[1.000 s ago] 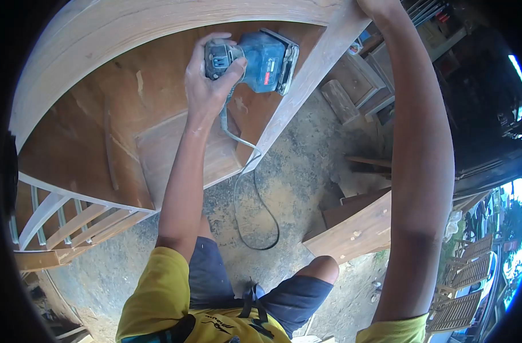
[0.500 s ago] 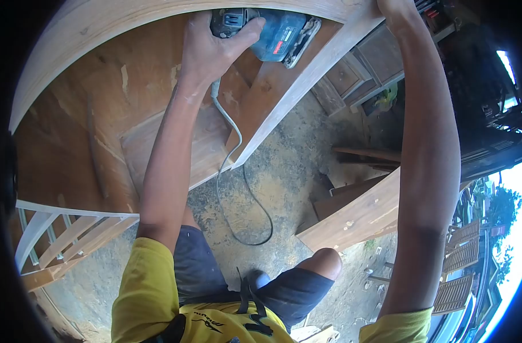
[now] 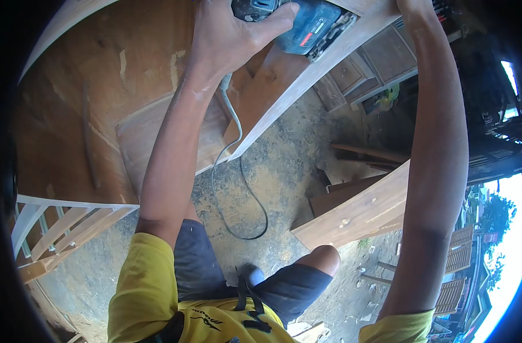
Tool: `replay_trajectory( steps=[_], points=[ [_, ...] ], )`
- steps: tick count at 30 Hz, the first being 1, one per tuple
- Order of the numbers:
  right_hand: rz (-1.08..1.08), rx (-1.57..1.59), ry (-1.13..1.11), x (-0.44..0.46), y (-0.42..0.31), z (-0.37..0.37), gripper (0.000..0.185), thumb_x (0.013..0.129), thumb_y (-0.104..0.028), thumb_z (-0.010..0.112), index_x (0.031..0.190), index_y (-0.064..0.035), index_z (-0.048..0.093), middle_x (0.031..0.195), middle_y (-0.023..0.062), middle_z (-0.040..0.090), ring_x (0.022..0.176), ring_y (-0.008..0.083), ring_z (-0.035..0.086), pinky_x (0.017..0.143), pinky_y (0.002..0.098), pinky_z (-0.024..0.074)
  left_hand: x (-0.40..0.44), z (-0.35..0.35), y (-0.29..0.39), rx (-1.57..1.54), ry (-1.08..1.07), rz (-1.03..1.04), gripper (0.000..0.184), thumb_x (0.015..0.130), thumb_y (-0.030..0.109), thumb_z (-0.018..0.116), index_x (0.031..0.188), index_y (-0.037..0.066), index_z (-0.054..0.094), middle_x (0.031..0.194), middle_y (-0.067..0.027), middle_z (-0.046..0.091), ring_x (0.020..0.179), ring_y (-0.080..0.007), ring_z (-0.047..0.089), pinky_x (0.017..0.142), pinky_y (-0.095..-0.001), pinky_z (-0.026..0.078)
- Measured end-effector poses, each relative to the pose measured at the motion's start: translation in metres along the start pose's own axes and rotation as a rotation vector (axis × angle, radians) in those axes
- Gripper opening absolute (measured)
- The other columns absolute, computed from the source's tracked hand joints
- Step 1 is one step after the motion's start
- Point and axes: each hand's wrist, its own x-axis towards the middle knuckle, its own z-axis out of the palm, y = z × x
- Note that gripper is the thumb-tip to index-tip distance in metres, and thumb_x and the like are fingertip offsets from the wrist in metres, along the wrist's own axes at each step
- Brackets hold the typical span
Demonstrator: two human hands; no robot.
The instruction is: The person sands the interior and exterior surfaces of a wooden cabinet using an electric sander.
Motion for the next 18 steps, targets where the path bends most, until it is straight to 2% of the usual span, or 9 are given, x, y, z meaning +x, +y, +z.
replay_trajectory(
  steps=[2,5,9,12,14,15,16,18],
  points=[
    [0.042,0.013,0.02,-0.002,-0.007,0.002,0.047,0.097,-0.026,0.044,0.127,-0.0034,0.072,0.121,0.0098,0.074,0.107,0.0194,0.07,0.097,0.0331,0.0504,0.003,0.004,-0.011,-0.044,0.047,0.196,0.05,0.075,0.018,0.084,0.117,-0.001,0.065,0.105,-0.0224,0.071,0.097,-0.0357,0.07,0.085,-0.0424,0.054],
    [0.057,0.062,0.013,0.003,0.001,-0.001,0.047,0.098,-0.027,0.044,0.127,-0.0031,0.072,0.122,0.01,0.074,0.108,0.0193,0.069,0.099,0.0332,0.0495,0.004,0.002,-0.005,-0.012,0.039,0.125,0.049,0.075,0.018,0.083,0.117,-0.001,0.065,0.105,-0.0229,0.071,0.098,-0.0359,0.07,0.085,-0.0428,0.054],
    [0.03,0.108,-0.01,0.004,0.006,-0.001,0.047,0.099,-0.028,0.044,0.127,-0.0024,0.071,0.123,0.0103,0.073,0.11,0.0193,0.069,0.1,0.0335,0.0486,0.006,0.002,-0.004,-0.024,0.06,0.164,0.048,0.075,0.017,0.083,0.115,-0.002,0.065,0.1,-0.0215,0.071,0.094,-0.0352,0.071,0.082,-0.0426,0.055],
    [0.035,0.117,0.003,0.007,0.008,-0.002,0.047,0.099,-0.028,0.044,0.128,-0.0022,0.071,0.124,0.0105,0.073,0.111,0.0195,0.068,0.101,0.0337,0.0483,-0.004,-0.005,0.002,0.092,0.047,0.126,0.045,0.074,0.017,0.083,0.111,-0.001,0.065,0.093,-0.0192,0.071,0.086,-0.0344,0.071,0.077,-0.0423,0.055],
    [0.037,0.124,0.012,0.008,0.01,-0.003,0.047,0.099,-0.028,0.044,0.128,-0.002,0.071,0.124,0.0107,0.073,0.111,0.0197,0.068,0.101,0.0338,0.048,-0.023,-0.01,0.004,-0.07,0.023,-0.13,0.042,0.073,0.018,0.083,0.107,0.0,0.065,0.087,-0.0175,0.07,0.081,-0.0348,0.069,0.073,-0.0424,0.055],
    [0.034,0.129,0.016,0.009,0.011,-0.003,0.047,0.099,-0.028,0.044,0.128,-0.0019,0.071,0.125,0.0107,0.073,0.112,0.0197,0.068,0.102,0.0339,0.0479,-0.049,-0.021,-0.013,0.181,-0.066,0.019,0.045,0.079,0.018,0.085,0.115,0.004,0.063,0.093,-0.008,0.072,0.084,-0.0161,0.07,0.079,-0.0318,0.056],
    [0.034,0.13,0.02,0.009,0.01,-0.004,0.048,0.099,-0.028,0.044,0.128,-0.0019,0.071,0.125,0.0108,0.073,0.112,0.0198,0.068,0.102,0.0339,0.0478,-0.07,-0.024,-0.026,0.183,-0.067,0.019,0.045,0.079,0.018,0.085,0.115,0.004,0.063,0.093,-0.008,0.072,0.084,-0.0161,0.07,0.079,-0.0318,0.056],
    [0.034,0.135,0.024,0.007,0.011,-0.004,0.048,0.099,-0.028,0.044,0.128,-0.0017,0.07,0.125,0.0109,0.073,0.112,0.0199,0.068,0.102,0.0341,0.0476,-0.092,-0.028,-0.037,0.071,0.015,-0.156,0.048,0.074,0.024,0.086,0.111,0.005,0.062,0.091,-0.0099,0.07,0.082,-0.0245,0.072,0.079,-0.0367,0.058]
  ],
)
